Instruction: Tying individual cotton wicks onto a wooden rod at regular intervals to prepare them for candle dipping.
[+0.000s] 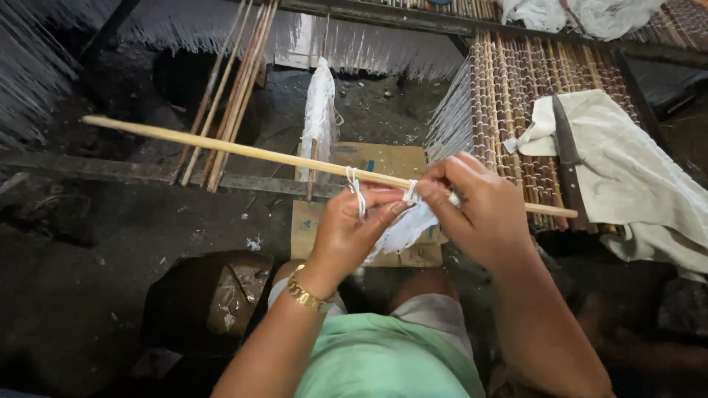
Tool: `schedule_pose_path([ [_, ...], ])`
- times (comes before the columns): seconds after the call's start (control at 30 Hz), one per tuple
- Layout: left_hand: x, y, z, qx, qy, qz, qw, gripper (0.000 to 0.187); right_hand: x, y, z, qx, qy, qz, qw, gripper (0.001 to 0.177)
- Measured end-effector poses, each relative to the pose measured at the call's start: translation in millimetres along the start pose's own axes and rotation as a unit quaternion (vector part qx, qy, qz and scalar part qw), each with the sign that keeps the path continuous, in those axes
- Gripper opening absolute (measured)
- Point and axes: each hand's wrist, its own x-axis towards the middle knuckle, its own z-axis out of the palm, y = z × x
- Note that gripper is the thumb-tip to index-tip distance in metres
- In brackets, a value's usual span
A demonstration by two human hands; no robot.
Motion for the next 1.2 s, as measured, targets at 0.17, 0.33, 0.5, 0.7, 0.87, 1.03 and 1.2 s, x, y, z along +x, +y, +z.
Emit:
schedule_pose_path([
  [0.17, -6.1, 13.5, -5.1, -0.117, 0.093, -0.025, 0.988, 0.020, -0.9, 4.6, 1.5, -0.002, 0.041, -0.026, 0.999, 0.018],
  [0.33, -2.5, -2.4, 4.0, -0.142, 0.029, -0.025, 0.989, 0.022, 0.9, 2.2, 4.8, -0.022, 0.039, -0.032, 0.998, 0.019],
  [0.5, -5.9, -11.9, -3.7, -0.093, 0.055, -0.039, 0.993, 0.013, 2.3, -0.4, -0.3, -0.005, 0.033, -0.034, 0.999, 0.019],
  [0.7, -2.7, -1.1, -25.1, -0.216, 0.049, -0.023, 0.975, 0.033, -1.2, 15.1, -1.3, -0.061, 0.045, -0.034, 0.997, 0.015],
  [0.87, 3.6, -4.5, -39.5, -0.181, 0.150, 0.013, 0.972, 0.016, -1.7, 13.3, -4.7, -0.065, 0.049, -0.043, 0.996, 0.013],
  [1.03, 5.2, -13.4, -17.6, -0.410, 0.051, 0.037, 0.910, 0.028, 0.3, 12.5, 0.7, -0.059, 0.046, -0.033, 0.997, 0.014],
  [1.2, 15.0, -15.4, -3.5, -0.642, 0.023, -0.037, 0.765, 0.030, 2.7, 0.0, 10.8, 0.015, 0.005, -0.040, 0.999, 0.011],
])
